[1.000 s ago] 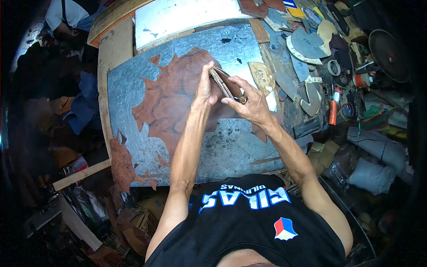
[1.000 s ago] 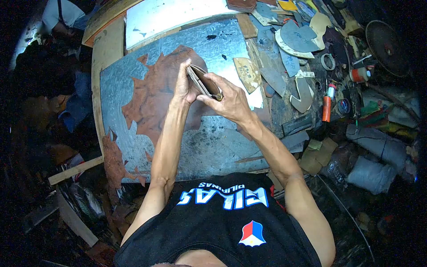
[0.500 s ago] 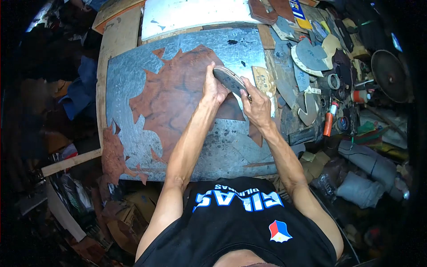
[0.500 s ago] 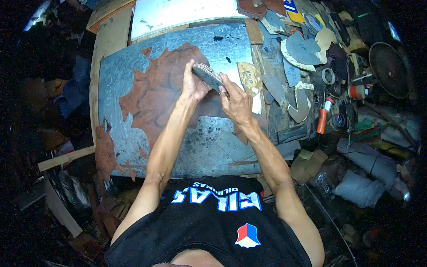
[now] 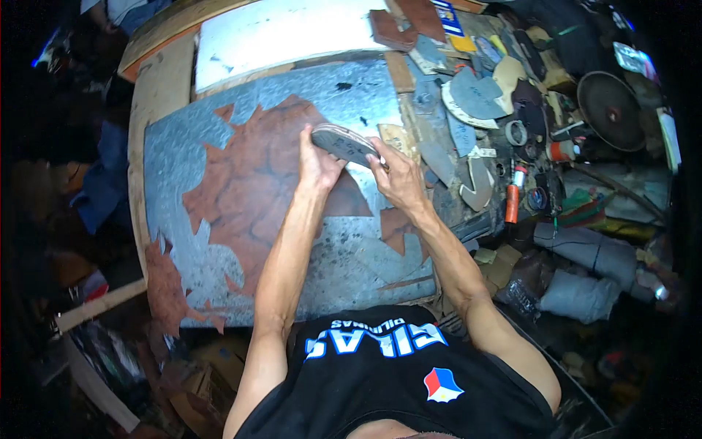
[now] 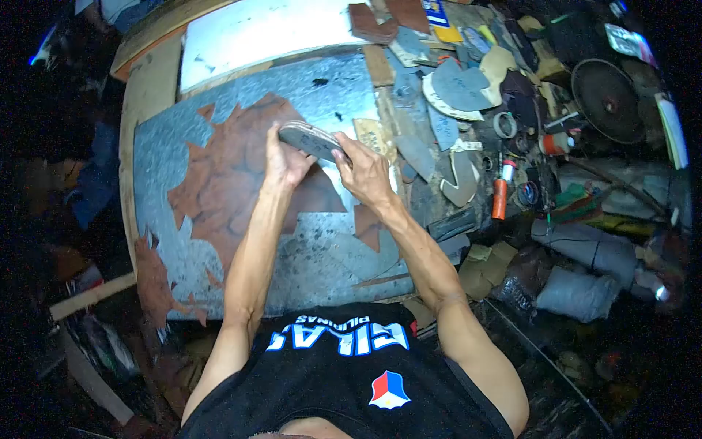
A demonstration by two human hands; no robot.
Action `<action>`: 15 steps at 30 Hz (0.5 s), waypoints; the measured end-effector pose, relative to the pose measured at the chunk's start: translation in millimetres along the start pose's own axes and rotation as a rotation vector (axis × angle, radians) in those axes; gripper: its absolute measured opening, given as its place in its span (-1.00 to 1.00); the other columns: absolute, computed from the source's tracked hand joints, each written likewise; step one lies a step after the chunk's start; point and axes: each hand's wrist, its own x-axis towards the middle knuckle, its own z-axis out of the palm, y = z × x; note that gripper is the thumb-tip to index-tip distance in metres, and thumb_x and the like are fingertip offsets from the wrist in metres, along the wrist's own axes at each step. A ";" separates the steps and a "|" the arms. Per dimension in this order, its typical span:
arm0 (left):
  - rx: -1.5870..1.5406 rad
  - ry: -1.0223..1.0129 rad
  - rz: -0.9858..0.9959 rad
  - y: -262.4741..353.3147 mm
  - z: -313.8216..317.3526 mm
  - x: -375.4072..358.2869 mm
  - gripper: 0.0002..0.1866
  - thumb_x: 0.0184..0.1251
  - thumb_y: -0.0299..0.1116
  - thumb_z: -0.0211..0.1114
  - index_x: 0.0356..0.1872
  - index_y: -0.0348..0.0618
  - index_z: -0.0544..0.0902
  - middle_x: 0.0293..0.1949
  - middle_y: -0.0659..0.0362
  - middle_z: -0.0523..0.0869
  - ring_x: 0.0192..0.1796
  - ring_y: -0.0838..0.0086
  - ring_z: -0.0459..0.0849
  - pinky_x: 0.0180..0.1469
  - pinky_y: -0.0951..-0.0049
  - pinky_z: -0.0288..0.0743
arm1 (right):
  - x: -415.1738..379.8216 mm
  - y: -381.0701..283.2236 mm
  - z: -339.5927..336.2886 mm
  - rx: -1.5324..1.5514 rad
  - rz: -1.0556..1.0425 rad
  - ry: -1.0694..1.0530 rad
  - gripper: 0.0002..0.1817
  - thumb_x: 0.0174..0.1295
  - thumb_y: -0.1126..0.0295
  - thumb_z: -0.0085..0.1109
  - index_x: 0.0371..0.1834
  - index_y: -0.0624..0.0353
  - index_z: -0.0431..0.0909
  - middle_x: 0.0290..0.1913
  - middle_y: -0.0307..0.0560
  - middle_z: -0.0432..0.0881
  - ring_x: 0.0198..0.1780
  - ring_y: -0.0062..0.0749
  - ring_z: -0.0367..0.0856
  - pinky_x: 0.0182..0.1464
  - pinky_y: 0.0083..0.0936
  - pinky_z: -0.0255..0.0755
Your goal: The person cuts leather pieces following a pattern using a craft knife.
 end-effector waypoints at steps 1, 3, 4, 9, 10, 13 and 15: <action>0.053 0.064 0.010 6.3 9.5 -8.3 -0.11 0.27 0.43 0.03 0.27 -0.22 0.32 0.15 -0.15 0.51 0.22 0.04 0.48 0.31 -0.09 0.26 | 8.2 16.6 0.6 -0.014 -0.035 0.016 -0.57 0.24 0.38 0.25 0.18 0.29 0.54 -0.18 0.10 0.73 -0.22 -0.17 0.75 -0.24 -0.37 0.58; 0.209 0.060 0.090 17.5 9.5 -13.3 0.09 0.23 0.52 0.00 0.47 -0.26 0.06 0.35 -0.29 0.33 0.46 -0.09 0.23 0.47 -0.10 0.04 | 35.3 62.1 3.8 0.088 0.073 0.051 -0.54 0.27 0.35 0.24 0.21 0.31 0.52 -0.26 0.04 0.73 -0.29 -0.28 0.74 -0.31 -0.42 0.55; 0.458 0.078 0.226 20.4 -2.0 -9.4 0.04 0.28 0.47 0.00 0.44 -0.29 0.11 0.30 -0.26 0.38 0.44 -0.03 0.28 0.44 -0.05 0.10 | 49.8 82.0 1.1 0.208 0.179 0.072 -0.51 0.29 0.32 0.23 0.24 0.32 0.50 -0.34 -0.02 0.73 -0.36 -0.38 0.72 -0.39 -0.46 0.53; 1.023 0.217 0.507 5.8 -37.9 -2.0 -0.30 0.49 0.15 0.08 0.30 -0.35 0.37 0.16 -0.15 0.53 0.20 0.21 0.52 0.25 0.21 0.38 | 125.3 148.8 -14.6 0.985 1.019 0.075 -0.79 0.26 0.38 0.26 -0.12 0.17 0.52 -0.63 -0.32 0.36 -0.70 -0.55 0.34 -0.70 -0.52 0.20; 0.998 0.207 0.513 3.9 -39.4 -3.0 -0.32 0.49 0.12 0.10 0.30 -0.34 0.37 0.13 -0.12 0.56 0.18 0.24 0.53 0.23 0.25 0.39 | 130.1 171.3 -7.1 0.985 1.013 0.083 -0.79 0.26 0.38 0.26 -0.12 0.17 0.52 -0.63 -0.32 0.36 -0.70 -0.55 0.34 -0.70 -0.52 0.20; 0.983 0.213 0.545 3.4 -43.1 -0.4 -0.37 0.48 0.05 0.16 0.26 -0.35 0.41 0.04 -0.03 0.64 0.11 0.31 0.58 0.19 0.32 0.42 | 135.2 213.1 7.6 0.975 1.164 0.045 -0.83 0.22 0.41 0.30 -0.24 0.14 0.48 -0.63 -0.27 0.32 -0.70 -0.50 0.34 -0.72 -0.46 0.20; 1.003 0.208 0.527 5.3 -43.0 -0.9 -0.39 0.46 0.02 0.19 0.24 -0.35 0.43 0.02 -0.02 0.66 0.07 0.30 0.61 0.15 0.32 0.46 | 136.7 212.3 13.7 0.836 1.201 0.018 -0.84 0.23 0.40 0.28 -0.24 0.16 0.50 -0.62 -0.23 0.32 -0.71 -0.47 0.32 -0.73 -0.42 0.22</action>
